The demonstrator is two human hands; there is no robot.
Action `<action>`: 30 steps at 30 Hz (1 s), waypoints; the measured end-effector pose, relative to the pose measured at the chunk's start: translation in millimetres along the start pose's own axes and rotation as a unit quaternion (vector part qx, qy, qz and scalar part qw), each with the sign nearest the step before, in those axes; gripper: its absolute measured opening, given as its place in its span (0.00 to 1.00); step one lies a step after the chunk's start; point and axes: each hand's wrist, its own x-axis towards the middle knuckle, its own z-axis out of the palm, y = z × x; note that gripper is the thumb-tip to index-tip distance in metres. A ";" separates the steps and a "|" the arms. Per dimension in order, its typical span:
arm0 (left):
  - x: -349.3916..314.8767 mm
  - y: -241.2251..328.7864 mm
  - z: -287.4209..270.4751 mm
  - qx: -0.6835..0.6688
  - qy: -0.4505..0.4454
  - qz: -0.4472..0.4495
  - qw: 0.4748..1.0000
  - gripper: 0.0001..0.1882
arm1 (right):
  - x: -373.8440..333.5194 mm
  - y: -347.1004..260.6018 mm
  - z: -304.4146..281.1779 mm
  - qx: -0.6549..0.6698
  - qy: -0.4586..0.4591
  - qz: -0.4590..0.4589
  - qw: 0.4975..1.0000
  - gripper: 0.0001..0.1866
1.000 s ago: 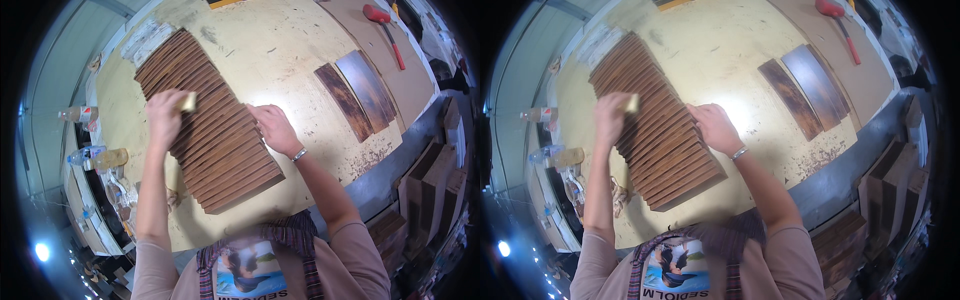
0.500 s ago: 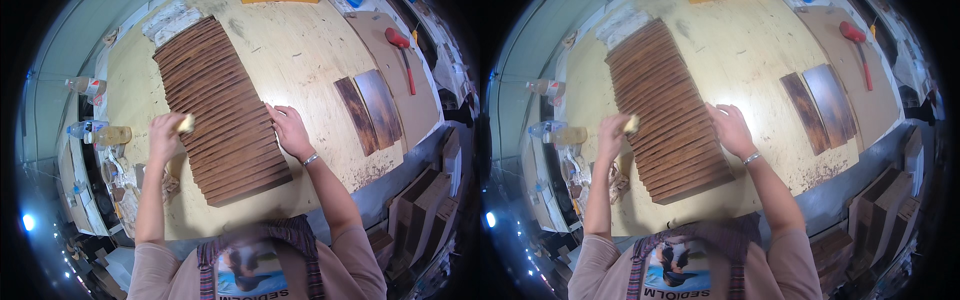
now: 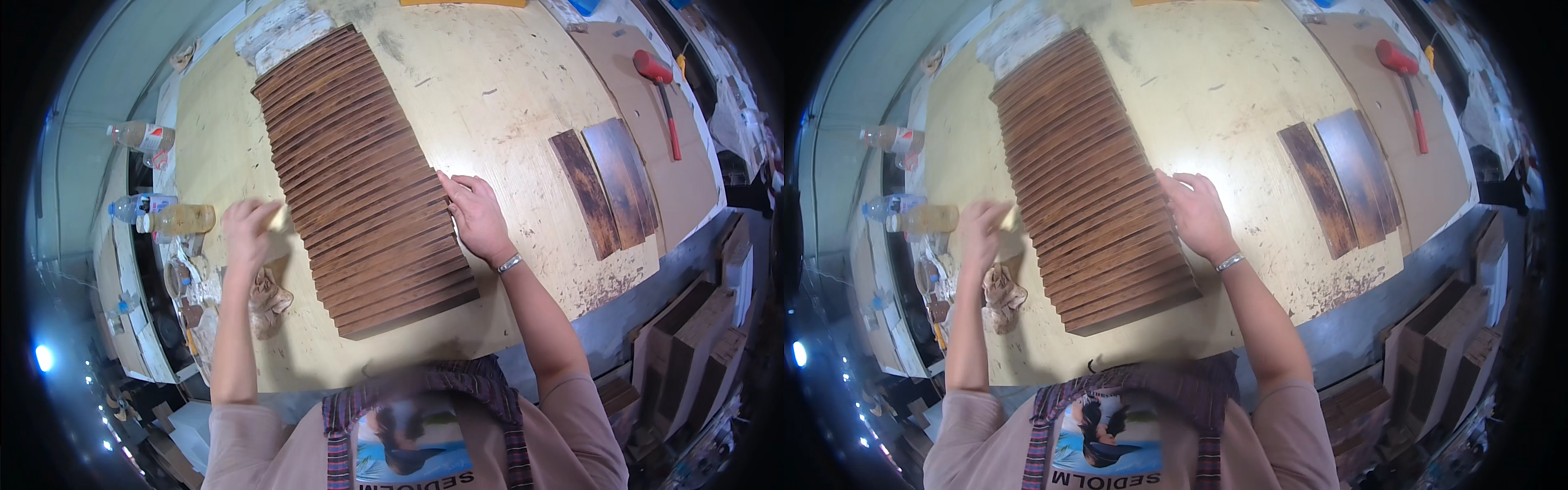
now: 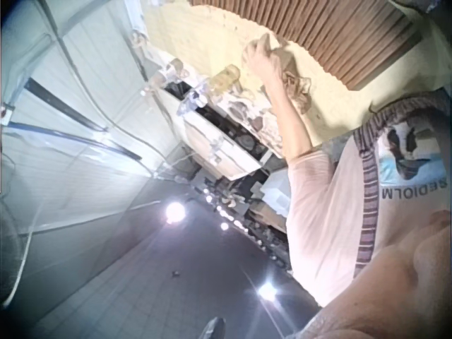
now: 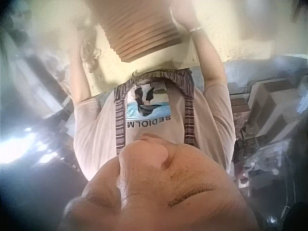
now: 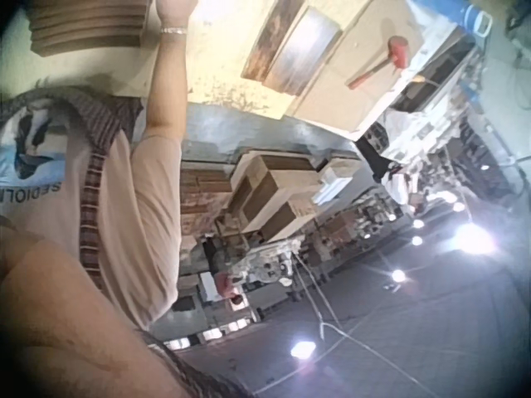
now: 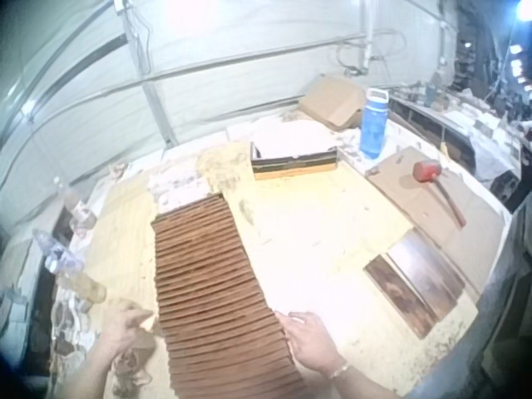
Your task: The person polishes a flexible wooden tambour mat by hand using a small block and a yellow sponge, then wipes the surface with a white cloth.
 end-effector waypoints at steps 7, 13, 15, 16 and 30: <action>40.3 89.9 -7.6 -0.095 0.031 0.131 0.986 0.27 | -0.1 -3.1 3.6 0.012 -0.005 -0.005 1.000 0.29; -60.5 -28.4 -26.1 -0.046 -0.022 -0.067 0.996 0.24 | -1.0 -0.7 3.8 0.044 0.003 -0.009 0.999 0.27; -73.4 -44.2 -41.8 -0.060 -0.026 -0.150 0.987 0.24 | -2.3 3.6 8.7 0.091 0.014 -0.001 0.996 0.25; -66.3 -43.3 -44.4 -0.089 0.003 -0.152 0.984 0.26 | 1.5 7.5 6.0 0.133 0.011 0.003 0.991 0.24; 172.2 81.9 36.1 -0.083 -0.023 0.165 0.982 0.28 | 176.4 3.6 21.2 0.102 -0.096 0.053 0.989 0.23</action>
